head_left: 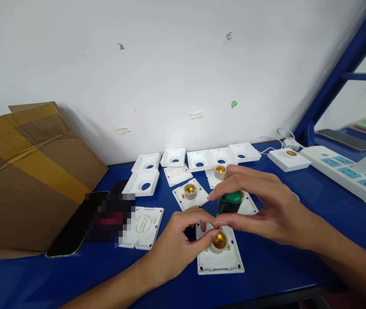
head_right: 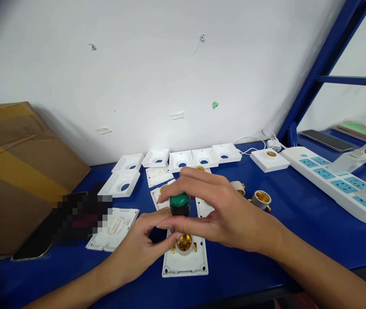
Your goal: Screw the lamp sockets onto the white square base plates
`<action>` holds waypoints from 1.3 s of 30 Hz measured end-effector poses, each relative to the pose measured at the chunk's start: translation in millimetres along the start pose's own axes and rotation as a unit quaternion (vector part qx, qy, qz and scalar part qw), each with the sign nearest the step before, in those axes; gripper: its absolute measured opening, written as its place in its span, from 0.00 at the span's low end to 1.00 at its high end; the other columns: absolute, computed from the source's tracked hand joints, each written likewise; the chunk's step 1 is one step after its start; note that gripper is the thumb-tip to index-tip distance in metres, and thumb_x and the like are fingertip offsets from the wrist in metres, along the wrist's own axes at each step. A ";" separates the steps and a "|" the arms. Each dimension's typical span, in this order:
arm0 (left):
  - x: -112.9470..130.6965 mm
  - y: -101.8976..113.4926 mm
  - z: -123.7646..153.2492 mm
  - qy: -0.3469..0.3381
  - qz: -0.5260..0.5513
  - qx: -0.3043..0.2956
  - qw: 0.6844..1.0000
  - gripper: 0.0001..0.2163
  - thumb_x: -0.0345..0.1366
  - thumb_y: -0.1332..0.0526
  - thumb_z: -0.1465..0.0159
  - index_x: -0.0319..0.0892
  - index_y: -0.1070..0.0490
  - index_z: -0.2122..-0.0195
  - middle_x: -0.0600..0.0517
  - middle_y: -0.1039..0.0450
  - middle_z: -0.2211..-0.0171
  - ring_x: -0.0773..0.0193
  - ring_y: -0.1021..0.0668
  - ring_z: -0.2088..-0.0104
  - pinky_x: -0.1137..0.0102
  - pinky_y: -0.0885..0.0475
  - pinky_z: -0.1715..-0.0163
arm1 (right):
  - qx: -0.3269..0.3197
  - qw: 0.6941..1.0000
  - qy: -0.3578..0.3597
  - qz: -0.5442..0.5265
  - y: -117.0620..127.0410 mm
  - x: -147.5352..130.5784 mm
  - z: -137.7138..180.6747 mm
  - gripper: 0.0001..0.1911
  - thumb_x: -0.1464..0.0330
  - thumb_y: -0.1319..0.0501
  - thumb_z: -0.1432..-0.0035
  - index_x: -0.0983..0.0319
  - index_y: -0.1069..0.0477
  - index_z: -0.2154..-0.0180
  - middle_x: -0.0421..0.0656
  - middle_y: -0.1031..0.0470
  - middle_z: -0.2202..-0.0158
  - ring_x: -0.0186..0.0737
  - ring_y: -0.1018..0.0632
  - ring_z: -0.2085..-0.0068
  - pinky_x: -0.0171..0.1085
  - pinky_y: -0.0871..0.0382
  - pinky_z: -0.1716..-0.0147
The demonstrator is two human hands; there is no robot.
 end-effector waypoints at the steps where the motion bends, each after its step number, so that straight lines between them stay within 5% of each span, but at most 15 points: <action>1: -0.3 -0.1 0.1 0.000 0.000 0.001 1.000 0.06 0.32 0.35 0.33 0.42 0.21 0.68 0.53 0.22 0.69 0.62 0.24 0.67 0.70 0.31 0.63 | -0.004 1.000 -0.001 0.003 -0.1 -0.1 0.4 0.12 0.69 0.30 0.34 0.60 0.25 0.50 0.38 0.22 0.59 0.33 0.26 0.60 0.38 0.31 0.58; 8: 1.5 0.1 -0.5 -0.006 -0.001 0.006 1.000 0.05 0.30 0.34 0.34 0.43 0.20 0.67 0.54 0.22 0.69 0.63 0.24 0.67 0.70 0.31 0.63 | -0.049 0.996 -0.002 -0.077 1.7 -4.1 -0.4 0.18 0.72 0.32 0.33 0.62 0.26 0.42 0.41 0.20 0.57 0.34 0.23 0.58 0.38 0.28 0.55; 16: 1.2 -0.7 -1.9 -0.006 0.002 0.000 1.000 0.06 0.29 0.35 0.34 0.42 0.22 0.69 0.54 0.24 0.70 0.63 0.25 0.67 0.70 0.32 0.64 | 0.013 1.000 0.009 -0.002 6.2 -3.1 -3.2 0.12 0.71 0.24 0.42 0.61 0.26 0.63 0.33 0.32 0.71 0.29 0.32 0.69 0.33 0.36 0.68; 21: 0.4 -0.3 0.7 -0.003 0.007 -0.029 1.000 0.02 0.32 0.30 0.35 0.43 0.21 0.61 0.54 0.23 0.66 0.63 0.23 0.65 0.70 0.29 0.61 | 0.040 0.999 0.010 0.020 5.4 3.7 -0.2 0.13 0.67 0.25 0.40 0.60 0.25 0.56 0.37 0.25 0.66 0.33 0.30 0.68 0.36 0.32 0.66; 26: -3.7 -0.5 4.1 -0.010 -0.009 -0.057 0.998 0.20 0.36 0.21 0.43 0.45 0.23 0.52 0.52 0.22 0.57 0.56 0.21 0.55 0.66 0.27 0.50 | 0.045 0.998 -0.040 -0.029 5.3 9.3 2.7 0.25 0.62 0.24 0.42 0.54 0.27 0.45 0.37 0.23 0.62 0.36 0.23 0.66 0.37 0.27 0.66; 32: -10.4 -3.3 3.5 0.024 -0.022 -0.071 0.997 0.16 0.36 0.22 0.42 0.44 0.21 0.53 0.51 0.22 0.59 0.54 0.21 0.54 0.64 0.27 0.49 | -0.044 0.996 -0.060 -0.056 -1.7 7.9 2.9 0.20 0.64 0.30 0.34 0.53 0.28 0.42 0.40 0.18 0.56 0.37 0.19 0.60 0.38 0.24 0.60; 39: -11.5 -0.9 7.1 0.032 -0.045 -0.049 0.997 0.16 0.35 0.22 0.43 0.44 0.20 0.55 0.51 0.21 0.57 0.56 0.21 0.56 0.66 0.29 0.53 | -0.179 0.976 -0.116 -0.041 -6.7 8.3 6.3 0.32 0.70 0.34 0.32 0.46 0.40 0.32 0.40 0.20 0.49 0.38 0.19 0.55 0.35 0.24 0.61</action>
Point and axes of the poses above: each hand's wrist, its own z-axis away from the middle knuckle, its own y-axis out of the back of the hand, x = y × z, the point moved 7 cm from there along -z, towards the middle knuckle
